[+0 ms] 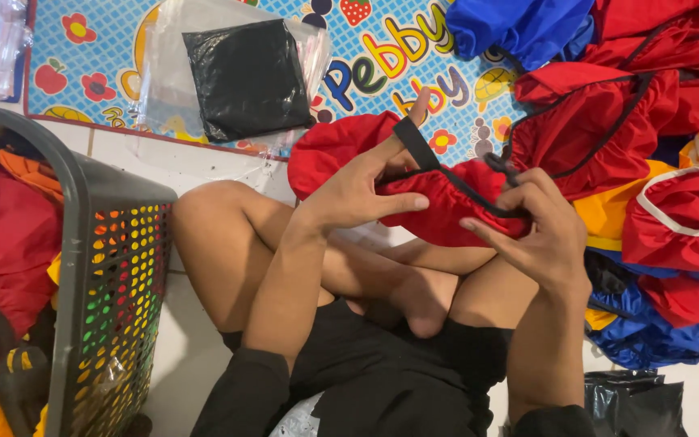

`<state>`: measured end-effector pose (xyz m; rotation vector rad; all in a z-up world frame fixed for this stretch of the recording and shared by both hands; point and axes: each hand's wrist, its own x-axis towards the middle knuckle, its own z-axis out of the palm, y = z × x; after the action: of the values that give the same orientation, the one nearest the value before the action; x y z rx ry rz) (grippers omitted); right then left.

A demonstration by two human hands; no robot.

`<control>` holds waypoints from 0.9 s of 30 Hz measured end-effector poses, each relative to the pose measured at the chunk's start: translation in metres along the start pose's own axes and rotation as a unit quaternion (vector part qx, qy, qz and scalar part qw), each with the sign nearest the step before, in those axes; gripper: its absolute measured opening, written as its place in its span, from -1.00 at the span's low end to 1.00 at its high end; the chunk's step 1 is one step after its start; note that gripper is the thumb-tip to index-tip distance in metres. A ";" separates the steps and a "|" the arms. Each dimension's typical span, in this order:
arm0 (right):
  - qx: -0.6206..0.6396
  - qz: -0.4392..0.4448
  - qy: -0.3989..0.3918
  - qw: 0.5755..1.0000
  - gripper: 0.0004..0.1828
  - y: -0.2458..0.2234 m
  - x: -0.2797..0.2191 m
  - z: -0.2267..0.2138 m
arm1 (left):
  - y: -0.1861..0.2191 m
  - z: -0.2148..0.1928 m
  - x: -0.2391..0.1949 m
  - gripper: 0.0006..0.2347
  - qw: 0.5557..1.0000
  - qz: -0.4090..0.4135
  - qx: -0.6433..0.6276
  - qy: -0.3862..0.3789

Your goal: The person sits on the floor and uses scissors to trim a black elastic band attached to a red fabric item. They repeatedly cut small sections of the band, then stretch and inspect the fabric to check the fit.

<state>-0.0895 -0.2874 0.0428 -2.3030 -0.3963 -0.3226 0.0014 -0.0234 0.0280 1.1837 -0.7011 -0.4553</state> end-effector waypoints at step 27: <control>-0.118 0.142 0.057 0.981 -0.87 0.151 -0.021 0.020 | -0.042 -0.038 -0.014 -0.58 0.959 0.193 -0.091 0.186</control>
<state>-0.0498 -0.3764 -0.0755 -2.5165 0.0333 -0.3729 0.0197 -0.0026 -0.0225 0.8954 -0.5308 0.0338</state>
